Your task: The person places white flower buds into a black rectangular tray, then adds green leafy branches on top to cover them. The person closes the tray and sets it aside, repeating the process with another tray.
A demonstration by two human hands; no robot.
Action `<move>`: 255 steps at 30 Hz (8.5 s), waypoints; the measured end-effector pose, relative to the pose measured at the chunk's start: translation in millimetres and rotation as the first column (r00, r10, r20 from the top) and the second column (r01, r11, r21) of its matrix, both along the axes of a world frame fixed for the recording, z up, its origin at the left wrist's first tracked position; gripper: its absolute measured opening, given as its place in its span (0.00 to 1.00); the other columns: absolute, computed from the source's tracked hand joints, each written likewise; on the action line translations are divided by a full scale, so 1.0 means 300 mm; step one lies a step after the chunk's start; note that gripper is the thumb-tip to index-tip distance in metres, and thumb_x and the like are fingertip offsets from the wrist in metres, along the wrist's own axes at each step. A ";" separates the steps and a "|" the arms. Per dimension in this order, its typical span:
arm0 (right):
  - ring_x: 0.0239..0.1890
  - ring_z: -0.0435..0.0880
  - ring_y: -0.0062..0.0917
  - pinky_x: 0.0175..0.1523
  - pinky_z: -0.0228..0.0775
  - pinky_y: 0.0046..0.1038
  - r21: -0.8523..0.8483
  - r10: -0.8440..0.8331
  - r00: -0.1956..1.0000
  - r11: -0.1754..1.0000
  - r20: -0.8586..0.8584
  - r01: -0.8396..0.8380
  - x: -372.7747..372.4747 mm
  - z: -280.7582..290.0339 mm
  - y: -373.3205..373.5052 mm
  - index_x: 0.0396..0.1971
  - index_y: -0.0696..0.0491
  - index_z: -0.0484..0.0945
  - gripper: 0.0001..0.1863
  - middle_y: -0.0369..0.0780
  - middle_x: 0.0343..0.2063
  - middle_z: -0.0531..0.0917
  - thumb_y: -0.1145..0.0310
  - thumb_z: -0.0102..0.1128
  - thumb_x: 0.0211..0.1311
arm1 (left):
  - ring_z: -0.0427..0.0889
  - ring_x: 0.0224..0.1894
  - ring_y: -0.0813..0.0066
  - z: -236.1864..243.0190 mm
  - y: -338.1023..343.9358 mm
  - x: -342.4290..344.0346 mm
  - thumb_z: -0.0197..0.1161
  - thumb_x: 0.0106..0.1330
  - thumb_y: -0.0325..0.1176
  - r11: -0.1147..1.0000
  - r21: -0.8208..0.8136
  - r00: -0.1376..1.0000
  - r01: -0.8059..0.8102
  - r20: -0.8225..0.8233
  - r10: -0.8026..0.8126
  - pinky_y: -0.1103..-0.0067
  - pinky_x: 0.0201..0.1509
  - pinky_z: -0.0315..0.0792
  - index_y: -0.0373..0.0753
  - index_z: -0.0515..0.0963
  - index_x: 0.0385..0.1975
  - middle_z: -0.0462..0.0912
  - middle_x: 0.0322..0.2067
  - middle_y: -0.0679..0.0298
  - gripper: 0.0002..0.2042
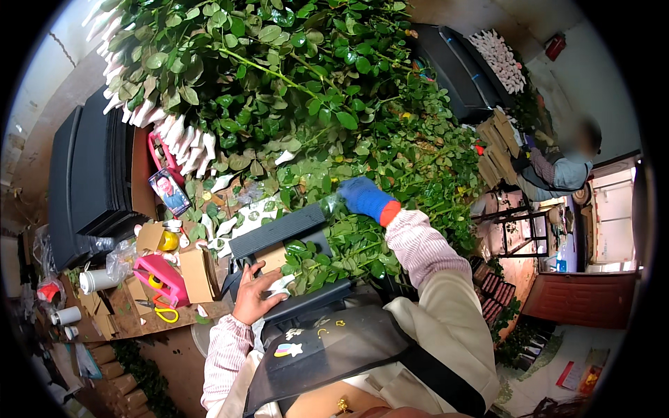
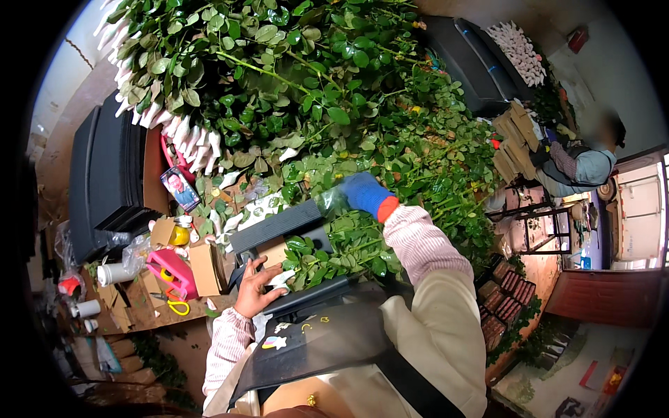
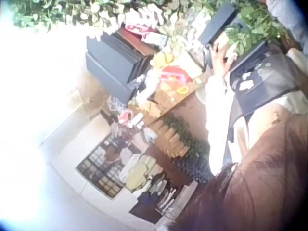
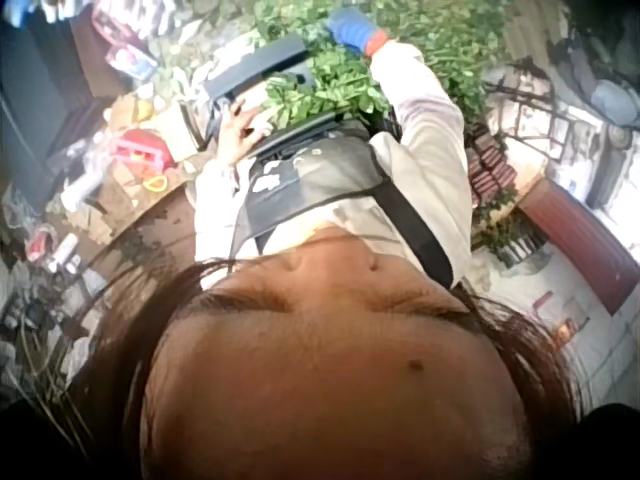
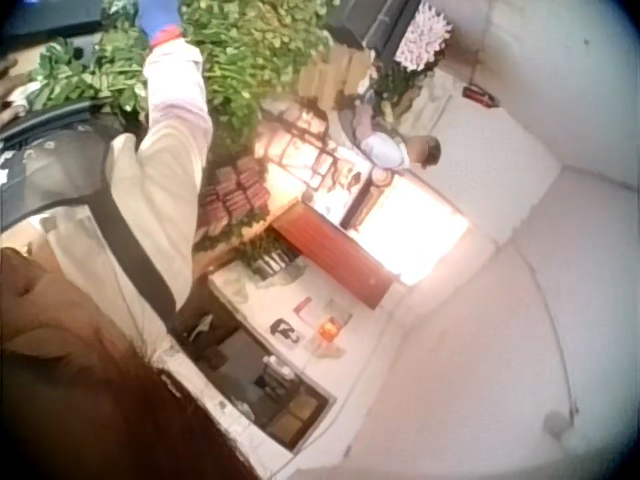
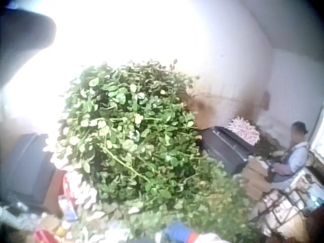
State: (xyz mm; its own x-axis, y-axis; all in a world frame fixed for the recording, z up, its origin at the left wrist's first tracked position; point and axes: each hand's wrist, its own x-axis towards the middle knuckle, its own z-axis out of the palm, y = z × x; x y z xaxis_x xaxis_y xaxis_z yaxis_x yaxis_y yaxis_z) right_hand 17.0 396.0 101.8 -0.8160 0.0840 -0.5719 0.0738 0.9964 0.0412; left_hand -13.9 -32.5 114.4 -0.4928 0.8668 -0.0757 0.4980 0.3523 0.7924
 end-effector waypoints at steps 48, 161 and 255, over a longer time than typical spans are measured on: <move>0.58 0.81 0.40 0.73 0.65 0.46 0.072 0.065 0.395 0.997 -0.916 0.003 -0.037 0.369 0.109 0.50 0.46 0.85 0.21 0.41 0.53 0.86 0.74 0.69 0.52 | 0.76 0.67 0.52 -0.040 0.010 0.015 0.73 0.65 0.40 0.995 0.085 0.979 -0.062 -0.187 0.077 0.46 0.77 0.55 0.46 0.88 0.51 0.90 0.50 0.66 0.16; 0.50 0.84 0.47 0.59 0.78 0.36 -0.409 -0.473 0.359 0.880 -0.805 0.241 -0.360 -0.150 0.313 0.46 0.50 0.85 0.12 0.44 0.48 0.87 0.65 0.62 0.65 | 0.83 0.45 0.55 -0.031 0.099 -0.009 0.75 0.61 0.27 0.950 0.131 0.959 -0.283 0.044 0.280 0.67 0.52 0.76 0.36 0.85 0.41 0.88 0.42 0.57 0.10; 0.55 0.85 0.42 0.57 0.78 0.40 -0.009 -0.048 0.373 0.994 -0.927 0.107 -0.492 0.616 0.101 0.56 0.48 0.80 0.19 0.41 0.57 0.83 0.68 0.64 0.65 | 0.78 0.49 0.53 -0.085 0.037 0.024 0.72 0.66 0.38 0.933 0.143 0.944 -0.330 0.025 0.330 0.63 0.55 0.72 0.42 0.76 0.64 0.78 0.47 0.54 0.26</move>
